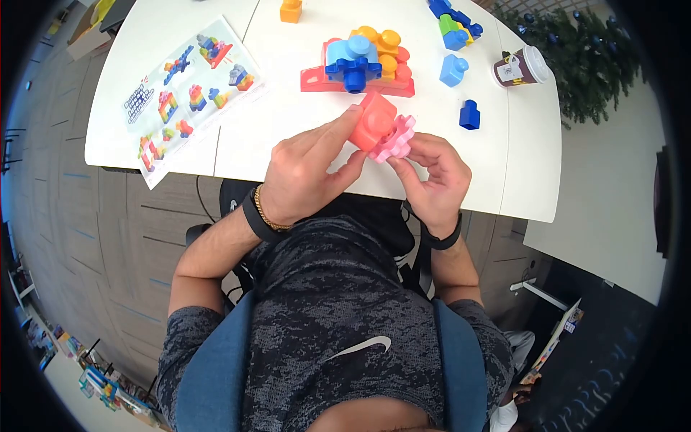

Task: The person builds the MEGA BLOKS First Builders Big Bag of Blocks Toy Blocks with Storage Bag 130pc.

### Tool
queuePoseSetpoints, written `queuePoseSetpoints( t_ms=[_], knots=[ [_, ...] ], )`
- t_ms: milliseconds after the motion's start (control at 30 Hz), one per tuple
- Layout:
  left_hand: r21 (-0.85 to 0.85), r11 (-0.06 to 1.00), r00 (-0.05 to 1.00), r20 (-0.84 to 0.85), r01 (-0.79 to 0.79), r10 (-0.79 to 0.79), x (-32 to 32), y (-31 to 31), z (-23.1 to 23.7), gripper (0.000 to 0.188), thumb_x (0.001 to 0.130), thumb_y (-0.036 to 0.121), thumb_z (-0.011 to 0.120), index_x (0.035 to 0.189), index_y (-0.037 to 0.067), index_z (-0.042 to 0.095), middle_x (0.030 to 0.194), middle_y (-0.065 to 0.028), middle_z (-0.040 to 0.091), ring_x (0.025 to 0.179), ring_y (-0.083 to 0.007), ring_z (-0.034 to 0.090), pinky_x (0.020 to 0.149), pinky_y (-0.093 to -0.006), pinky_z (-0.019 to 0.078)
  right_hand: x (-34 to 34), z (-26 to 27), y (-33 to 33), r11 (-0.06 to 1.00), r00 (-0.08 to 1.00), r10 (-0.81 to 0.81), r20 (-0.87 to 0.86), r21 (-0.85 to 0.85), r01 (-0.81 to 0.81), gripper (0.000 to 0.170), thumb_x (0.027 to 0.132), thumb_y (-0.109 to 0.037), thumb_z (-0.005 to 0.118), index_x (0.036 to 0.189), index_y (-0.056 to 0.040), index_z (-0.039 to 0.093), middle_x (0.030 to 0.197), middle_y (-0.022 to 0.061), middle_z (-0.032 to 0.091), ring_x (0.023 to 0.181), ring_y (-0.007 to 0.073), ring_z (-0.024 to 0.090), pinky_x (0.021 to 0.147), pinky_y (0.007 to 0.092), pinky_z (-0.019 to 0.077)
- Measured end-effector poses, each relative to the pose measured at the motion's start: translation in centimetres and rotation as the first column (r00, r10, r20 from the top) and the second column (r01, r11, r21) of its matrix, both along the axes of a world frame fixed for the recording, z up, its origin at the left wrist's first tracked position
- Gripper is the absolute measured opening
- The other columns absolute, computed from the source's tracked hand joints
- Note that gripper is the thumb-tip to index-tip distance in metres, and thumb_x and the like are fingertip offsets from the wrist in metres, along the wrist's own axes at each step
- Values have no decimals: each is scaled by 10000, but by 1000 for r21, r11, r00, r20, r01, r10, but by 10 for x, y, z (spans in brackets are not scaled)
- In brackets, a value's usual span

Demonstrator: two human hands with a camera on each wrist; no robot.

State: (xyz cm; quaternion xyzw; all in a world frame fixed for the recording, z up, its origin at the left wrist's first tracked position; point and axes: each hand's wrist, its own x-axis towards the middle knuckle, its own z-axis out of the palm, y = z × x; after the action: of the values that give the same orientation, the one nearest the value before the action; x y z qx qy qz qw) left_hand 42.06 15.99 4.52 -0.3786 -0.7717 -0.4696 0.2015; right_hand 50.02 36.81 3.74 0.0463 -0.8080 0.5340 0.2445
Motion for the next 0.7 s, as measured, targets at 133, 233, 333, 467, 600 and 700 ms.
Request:
queuePoseSetpoints(
  t_ms=[133, 233, 333, 467, 600, 700],
  knots=[
    [-57, 992, 992, 69, 108, -104, 1, -4, -3, 596, 791, 41, 835, 1345, -51, 636, 1185, -213, 751, 951, -322, 777, 798, -370, 641, 1, 4, 0, 998, 1000, -10, 7, 60, 9, 285, 843, 53, 833, 1105, 44, 722, 1106, 165, 750, 1009, 228, 768, 878, 334, 641],
    [-73, 990, 992, 62, 118, -114, 3, -2, -8, 614, 795, 63, 838, 1360, -46, 624, 1238, -221, 732, 1004, -339, 765, 845, -386, 635, 2, 4, 3, 998, 1000, 6, 22, 64, -7, 285, 841, 47, 835, 1105, 42, 728, 1102, 165, 753, 1003, 231, 769, 875, 335, 639],
    [-53, 980, 981, 55, 191, -188, -2, -2, -5, 657, 791, 120, 876, 1371, -43, 614, 1241, -215, 726, 1016, -355, 754, 866, -389, 624, 2, -1, 9, 997, 1000, 4, 30, 74, -6, 302, 823, 29, 859, 1097, 35, 733, 1085, 160, 758, 1001, 225, 770, 849, 325, 638],
    [81, 978, 971, 132, 190, -199, 1, 6, -3, 711, 772, 187, 923, 1371, -35, 611, 1199, -194, 730, 991, -358, 748, 860, -374, 615, 4, 3, 7, 990, 998, 65, 14, 126, -66, 305, 778, 3, 901, 1034, 20, 737, 1010, 133, 765, 952, 213, 774, 788, 310, 630],
    [154, 970, 942, 253, 188, -222, -8, 2, -9, 712, 748, 239, 958, 1340, -2, 644, 1147, -164, 739, 963, -292, 751, 851, -352, 607, -5, 22, 12, 974, 973, 211, 95, 61, -217, 301, 747, -60, 944, 957, 1, 737, 939, 99, 758, 829, 189, 751, 745, 288, 613],
    [167, 962, 913, 315, 214, -258, -9, 3, -10, 679, 751, 225, 958, 1323, 12, 661, 1137, -152, 746, 990, -237, 750, 862, -349, 604, -14, 18, 32, 948, 963, 266, -35, 192, -255, 390, 732, -125, 971, 1030, -19, 741, 956, 91, 746, 801, 189, 721, 739, 281, 588]
  ],
)
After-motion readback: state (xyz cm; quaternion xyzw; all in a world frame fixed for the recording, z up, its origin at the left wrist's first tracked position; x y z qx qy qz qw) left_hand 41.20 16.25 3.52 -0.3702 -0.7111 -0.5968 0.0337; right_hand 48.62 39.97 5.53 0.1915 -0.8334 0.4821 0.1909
